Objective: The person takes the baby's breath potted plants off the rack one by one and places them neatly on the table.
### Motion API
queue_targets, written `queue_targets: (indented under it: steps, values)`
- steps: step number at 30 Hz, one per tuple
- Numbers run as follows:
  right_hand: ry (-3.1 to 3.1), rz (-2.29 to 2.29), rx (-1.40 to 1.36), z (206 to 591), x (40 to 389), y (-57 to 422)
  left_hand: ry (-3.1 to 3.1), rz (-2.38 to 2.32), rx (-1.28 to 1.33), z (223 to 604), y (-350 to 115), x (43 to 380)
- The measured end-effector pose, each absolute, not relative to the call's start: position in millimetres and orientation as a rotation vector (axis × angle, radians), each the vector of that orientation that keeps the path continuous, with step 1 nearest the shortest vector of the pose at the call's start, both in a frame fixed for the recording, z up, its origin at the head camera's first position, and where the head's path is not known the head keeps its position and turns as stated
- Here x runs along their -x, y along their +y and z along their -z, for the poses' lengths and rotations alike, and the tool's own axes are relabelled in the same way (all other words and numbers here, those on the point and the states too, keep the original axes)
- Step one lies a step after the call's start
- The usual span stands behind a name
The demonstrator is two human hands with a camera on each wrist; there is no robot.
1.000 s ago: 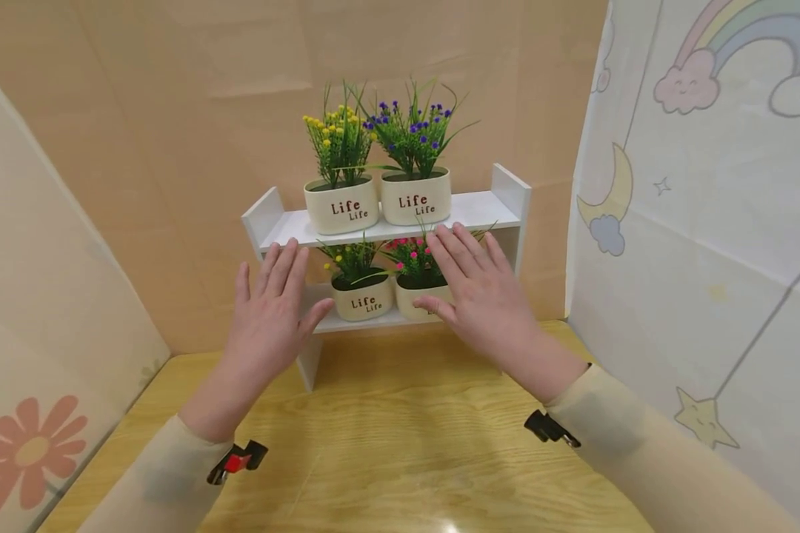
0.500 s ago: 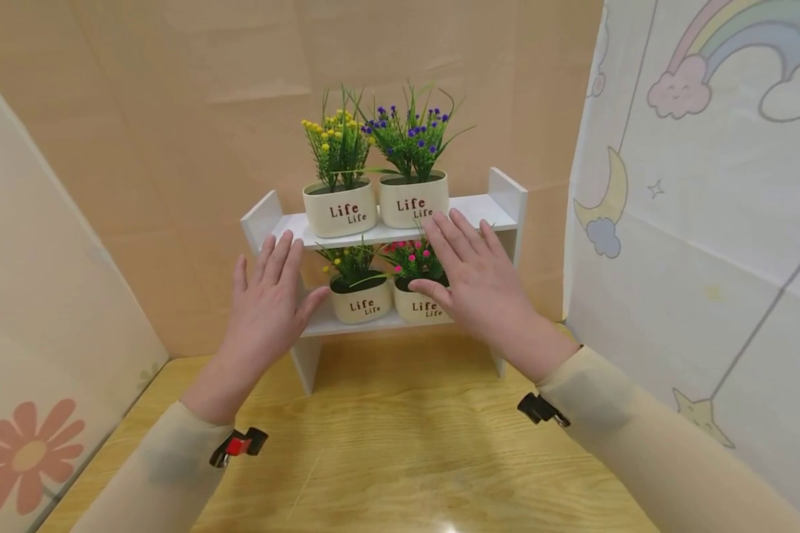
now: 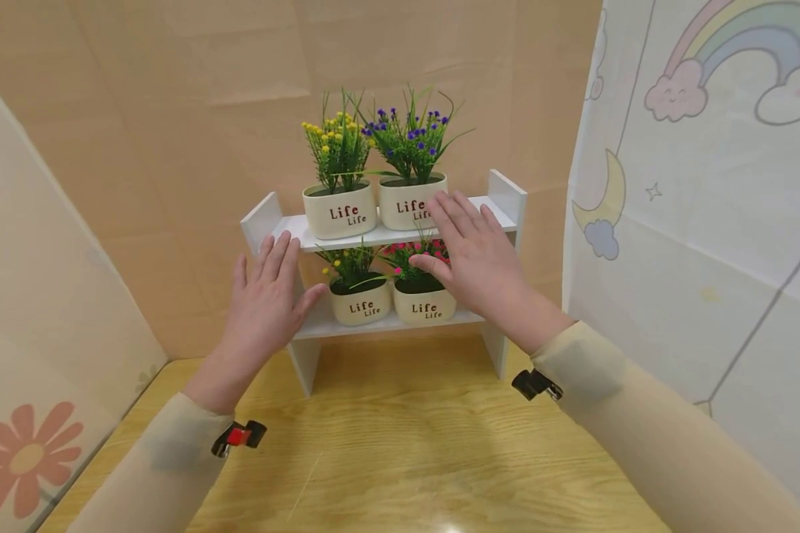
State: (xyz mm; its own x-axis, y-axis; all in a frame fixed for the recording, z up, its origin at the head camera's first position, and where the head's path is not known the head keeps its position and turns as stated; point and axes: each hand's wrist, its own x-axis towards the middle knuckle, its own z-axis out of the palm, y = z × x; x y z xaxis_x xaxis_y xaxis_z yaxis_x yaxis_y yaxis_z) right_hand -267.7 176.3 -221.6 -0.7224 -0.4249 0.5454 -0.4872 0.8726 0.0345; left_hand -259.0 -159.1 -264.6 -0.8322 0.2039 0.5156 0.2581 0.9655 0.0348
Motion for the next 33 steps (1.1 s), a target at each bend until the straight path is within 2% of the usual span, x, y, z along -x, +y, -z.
queue_targets:
  steps: [18,33]
  values:
    - [-2.514,-0.321,-0.625,202.2,284.5,174.0,-2.478,0.163,0.352,273.2,-165.7,275.5]
    - [-2.579,-0.68,-0.522,192.6,304.0,176.1,-2.417,0.119,0.359,282.5,-160.5,283.4]
